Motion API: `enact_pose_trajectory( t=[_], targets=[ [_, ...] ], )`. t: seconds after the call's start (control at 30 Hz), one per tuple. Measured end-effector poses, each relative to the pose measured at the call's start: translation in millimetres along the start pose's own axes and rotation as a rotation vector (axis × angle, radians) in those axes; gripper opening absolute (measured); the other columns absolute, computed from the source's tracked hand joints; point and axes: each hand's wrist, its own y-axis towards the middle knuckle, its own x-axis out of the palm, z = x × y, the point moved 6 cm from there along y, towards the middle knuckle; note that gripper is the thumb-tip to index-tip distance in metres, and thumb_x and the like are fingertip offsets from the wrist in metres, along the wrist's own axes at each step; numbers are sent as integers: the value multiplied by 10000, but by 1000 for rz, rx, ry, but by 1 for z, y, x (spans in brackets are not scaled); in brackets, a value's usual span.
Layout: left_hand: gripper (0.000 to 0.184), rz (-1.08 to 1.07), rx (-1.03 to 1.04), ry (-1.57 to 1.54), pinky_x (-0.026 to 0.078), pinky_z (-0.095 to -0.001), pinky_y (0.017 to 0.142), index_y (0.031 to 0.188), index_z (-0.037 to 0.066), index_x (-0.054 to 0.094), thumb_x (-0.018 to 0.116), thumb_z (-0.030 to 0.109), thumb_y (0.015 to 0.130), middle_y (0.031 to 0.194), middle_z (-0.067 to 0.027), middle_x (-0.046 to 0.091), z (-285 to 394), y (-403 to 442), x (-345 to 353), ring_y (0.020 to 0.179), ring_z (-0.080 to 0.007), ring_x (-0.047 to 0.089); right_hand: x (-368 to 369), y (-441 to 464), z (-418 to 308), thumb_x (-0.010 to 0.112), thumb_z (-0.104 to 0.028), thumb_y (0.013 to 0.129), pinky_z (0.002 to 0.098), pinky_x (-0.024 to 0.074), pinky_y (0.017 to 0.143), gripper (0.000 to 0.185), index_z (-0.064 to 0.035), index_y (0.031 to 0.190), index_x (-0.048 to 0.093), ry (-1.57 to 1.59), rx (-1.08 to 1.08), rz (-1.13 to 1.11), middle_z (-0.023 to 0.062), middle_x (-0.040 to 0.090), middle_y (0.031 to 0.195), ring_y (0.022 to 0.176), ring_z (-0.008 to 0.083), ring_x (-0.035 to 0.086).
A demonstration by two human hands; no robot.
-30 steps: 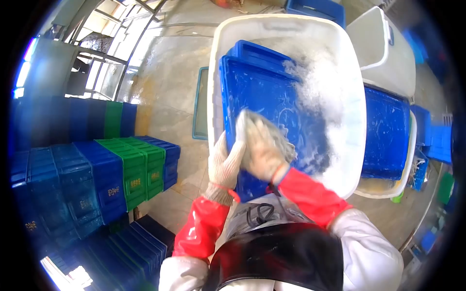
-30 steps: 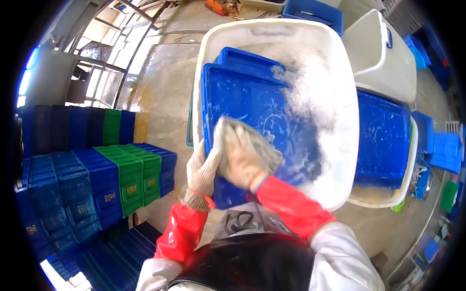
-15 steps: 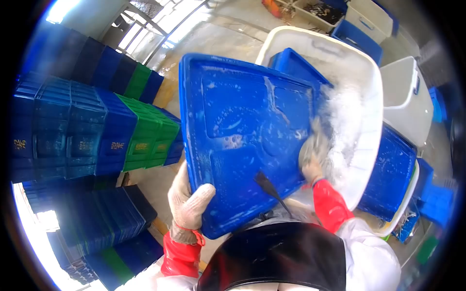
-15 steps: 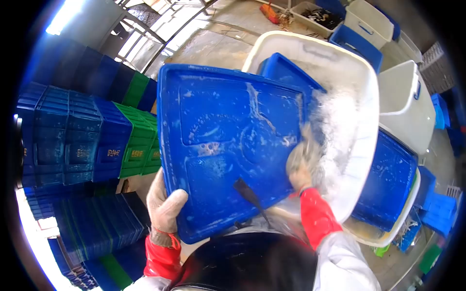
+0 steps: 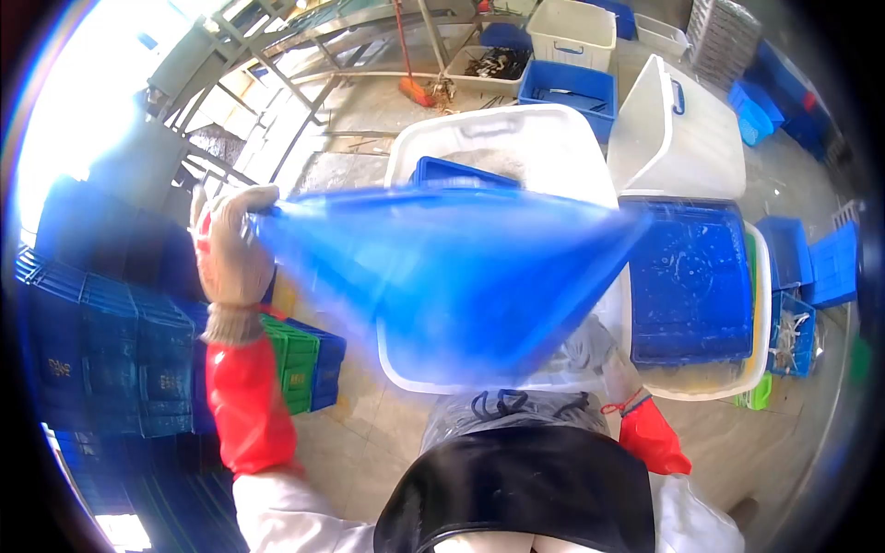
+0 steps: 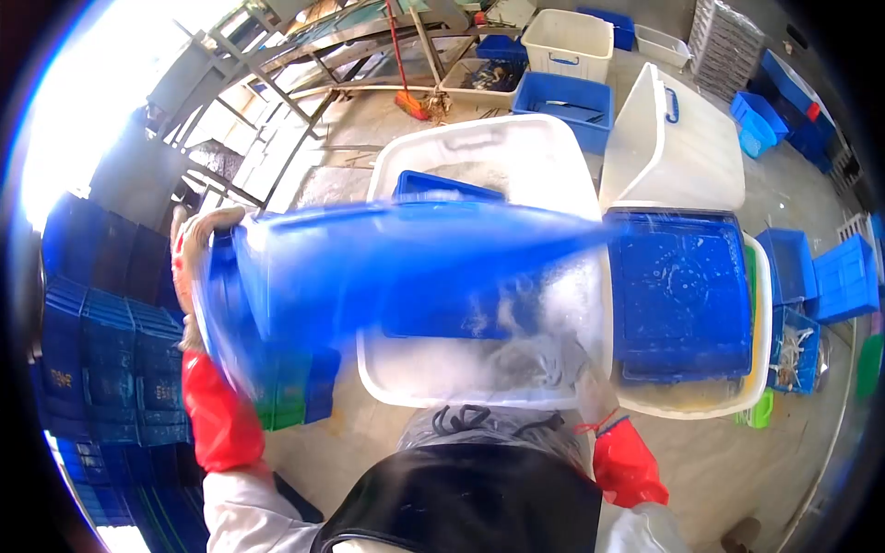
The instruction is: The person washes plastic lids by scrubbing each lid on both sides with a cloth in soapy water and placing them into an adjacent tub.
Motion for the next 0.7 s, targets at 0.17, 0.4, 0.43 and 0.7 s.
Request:
enact_pose_trajectory(
  t=[0.17,0.4,0.43,0.7],
  targets=[
    [352,210,-581,-812,522,-319,964,1332,-7,594,509,181,1047,1288,-138,651,-47,-65,112,1105,-190,637,12,15,-57,389,-65,1062,330,373,1178,468,40,1518,396,33,-210,-81,156,478,1523,1358,215,501],
    [490,26,-1274,-1498,459,-356,1090,1448,36,498,537,328,1056,1290,-148,624,71,-208,207,1221,-238,592,152,109,-175,612,-217,895,440,516,999,624,76,1431,487,27,-501,-172,230,676,1197,1067,332,674],
    [538,-127,-879,-1063,446,-364,1107,1464,39,482,605,301,1010,1323,-164,607,71,-196,185,1253,-255,575,172,117,-197,610,-228,908,438,496,1040,608,66,1428,493,-143,-663,-113,263,619,1304,1181,374,625],
    [307,-166,-1328,-923,478,-239,713,1256,6,651,567,227,1061,987,5,668,-15,-247,142,835,-72,580,128,208,55,554,-303,967,388,343,1192,609,65,1443,461,-497,169,219,285,497,1459,1411,361,440]
  ],
)
